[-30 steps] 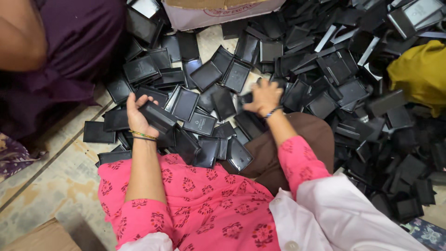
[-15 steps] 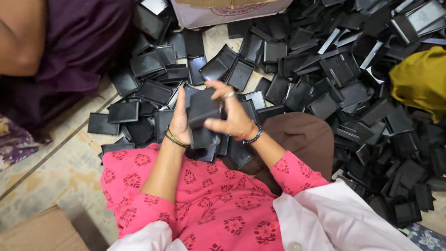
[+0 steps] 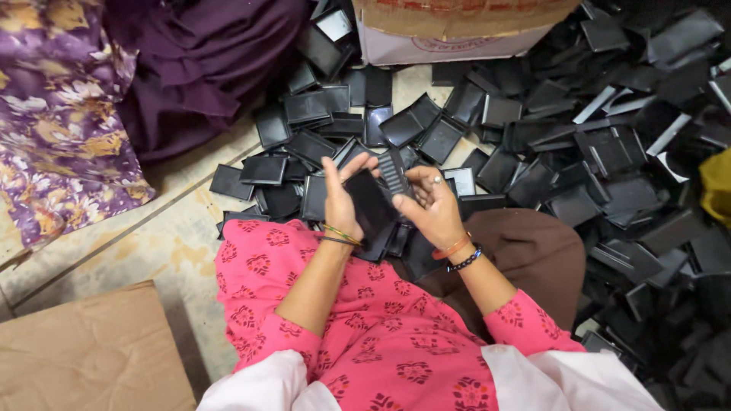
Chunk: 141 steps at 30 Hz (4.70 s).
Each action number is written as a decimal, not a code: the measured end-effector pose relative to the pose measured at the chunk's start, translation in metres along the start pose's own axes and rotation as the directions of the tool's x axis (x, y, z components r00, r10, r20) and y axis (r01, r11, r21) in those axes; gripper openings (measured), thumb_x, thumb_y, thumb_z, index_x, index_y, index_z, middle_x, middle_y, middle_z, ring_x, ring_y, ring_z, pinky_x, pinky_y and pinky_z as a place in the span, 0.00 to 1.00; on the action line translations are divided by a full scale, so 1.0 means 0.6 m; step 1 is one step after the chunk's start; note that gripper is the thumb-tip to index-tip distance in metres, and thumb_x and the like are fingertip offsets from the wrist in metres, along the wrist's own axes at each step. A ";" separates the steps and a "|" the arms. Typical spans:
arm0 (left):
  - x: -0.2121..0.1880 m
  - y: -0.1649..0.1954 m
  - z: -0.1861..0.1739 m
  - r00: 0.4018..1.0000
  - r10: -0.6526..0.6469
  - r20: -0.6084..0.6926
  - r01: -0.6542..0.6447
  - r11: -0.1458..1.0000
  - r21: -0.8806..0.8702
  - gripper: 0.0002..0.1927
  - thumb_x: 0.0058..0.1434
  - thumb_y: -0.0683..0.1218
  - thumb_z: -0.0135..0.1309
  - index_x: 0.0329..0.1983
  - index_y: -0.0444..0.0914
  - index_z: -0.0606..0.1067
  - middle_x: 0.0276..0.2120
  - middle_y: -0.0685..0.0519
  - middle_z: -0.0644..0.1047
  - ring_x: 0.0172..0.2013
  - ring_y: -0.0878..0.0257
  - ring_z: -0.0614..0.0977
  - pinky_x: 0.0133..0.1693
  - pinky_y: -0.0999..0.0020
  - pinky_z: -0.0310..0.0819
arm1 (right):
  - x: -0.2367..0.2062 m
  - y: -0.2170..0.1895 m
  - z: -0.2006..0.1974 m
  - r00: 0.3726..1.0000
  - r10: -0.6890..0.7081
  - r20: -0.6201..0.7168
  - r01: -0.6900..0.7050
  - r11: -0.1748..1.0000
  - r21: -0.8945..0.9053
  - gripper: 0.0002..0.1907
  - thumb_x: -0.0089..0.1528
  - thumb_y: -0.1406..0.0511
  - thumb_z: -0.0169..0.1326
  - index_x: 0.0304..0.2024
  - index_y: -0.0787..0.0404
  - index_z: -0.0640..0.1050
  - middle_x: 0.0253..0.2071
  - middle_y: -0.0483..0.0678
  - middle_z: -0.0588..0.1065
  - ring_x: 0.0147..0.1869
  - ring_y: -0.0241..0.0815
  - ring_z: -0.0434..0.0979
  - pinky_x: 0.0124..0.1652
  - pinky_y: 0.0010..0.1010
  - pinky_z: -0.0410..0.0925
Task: The person sits on the floor among a large pile of black plastic components, picks up parts one at a time, turns them over in both hands, and places them into a cardboard box. They continue this pick-inspect-place cycle throughout, and near the end handle and reposition the boxes.
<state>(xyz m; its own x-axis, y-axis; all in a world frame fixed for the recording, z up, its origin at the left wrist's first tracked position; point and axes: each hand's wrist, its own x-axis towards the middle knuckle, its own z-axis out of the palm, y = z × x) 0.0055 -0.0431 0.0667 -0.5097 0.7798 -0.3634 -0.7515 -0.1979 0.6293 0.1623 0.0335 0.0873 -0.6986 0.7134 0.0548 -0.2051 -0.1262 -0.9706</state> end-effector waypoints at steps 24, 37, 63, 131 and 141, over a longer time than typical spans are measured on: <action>0.090 0.007 -0.081 0.834 0.530 0.157 -0.551 0.774 0.313 0.29 0.82 0.63 0.28 0.49 0.35 0.68 0.40 0.51 0.70 0.44 0.65 0.72 0.51 0.69 0.67 | 0.027 -0.162 0.012 0.818 -0.370 0.440 0.572 0.447 -0.688 0.26 0.64 0.61 0.62 0.58 0.72 0.71 0.38 0.60 0.77 0.38 0.59 0.81 0.38 0.45 0.75; 0.200 0.011 -0.123 0.925 0.310 -0.219 -0.229 0.916 0.329 0.23 0.79 0.60 0.37 0.49 0.36 0.71 0.45 0.48 0.78 0.45 0.58 0.81 0.49 0.63 0.74 | 0.345 -0.015 -0.343 0.977 0.015 -0.215 -0.215 0.026 -0.976 0.09 0.59 0.63 0.55 0.33 0.62 0.81 0.35 0.62 0.77 0.43 0.66 0.80 0.43 0.51 0.73; 0.144 -0.118 -0.018 0.968 -0.210 0.135 0.097 0.816 0.570 0.24 0.62 0.46 0.59 0.60 0.35 0.71 0.50 0.50 0.78 0.51 0.63 0.78 0.54 0.69 0.70 | 0.110 0.027 -0.219 0.940 -0.290 -0.179 -0.165 0.073 -0.984 0.09 0.59 0.60 0.58 0.31 0.58 0.82 0.37 0.50 0.72 0.46 0.52 0.72 0.52 0.59 0.55; 0.150 -0.035 -0.004 0.891 0.450 0.062 -0.348 0.588 0.730 0.14 0.69 0.50 0.59 0.37 0.34 0.76 0.33 0.55 0.78 0.34 0.70 0.73 0.39 0.73 0.71 | 0.053 0.000 -0.053 0.999 0.005 0.039 0.014 0.890 -0.455 0.19 0.71 0.63 0.56 0.57 0.72 0.71 0.36 0.54 0.74 0.39 0.36 0.73 0.39 0.31 0.70; 0.127 0.078 0.058 0.879 0.473 0.067 -0.455 0.785 0.420 0.19 0.66 0.48 0.58 0.57 0.39 0.70 0.58 0.47 0.75 0.56 0.61 0.76 0.60 0.67 0.70 | 0.295 -0.329 -0.086 0.796 -0.590 0.136 0.439 0.407 -0.801 0.21 0.71 0.65 0.54 0.65 0.64 0.70 0.57 0.57 0.77 0.61 0.58 0.81 0.57 0.37 0.74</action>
<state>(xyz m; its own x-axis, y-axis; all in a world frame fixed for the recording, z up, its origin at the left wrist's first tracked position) -0.0537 0.0277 0.0923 -0.7752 0.6312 0.0243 -0.1826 -0.2608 0.9480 0.1143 0.2203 0.2763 -0.5280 0.5488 0.6481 0.1592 0.8136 -0.5593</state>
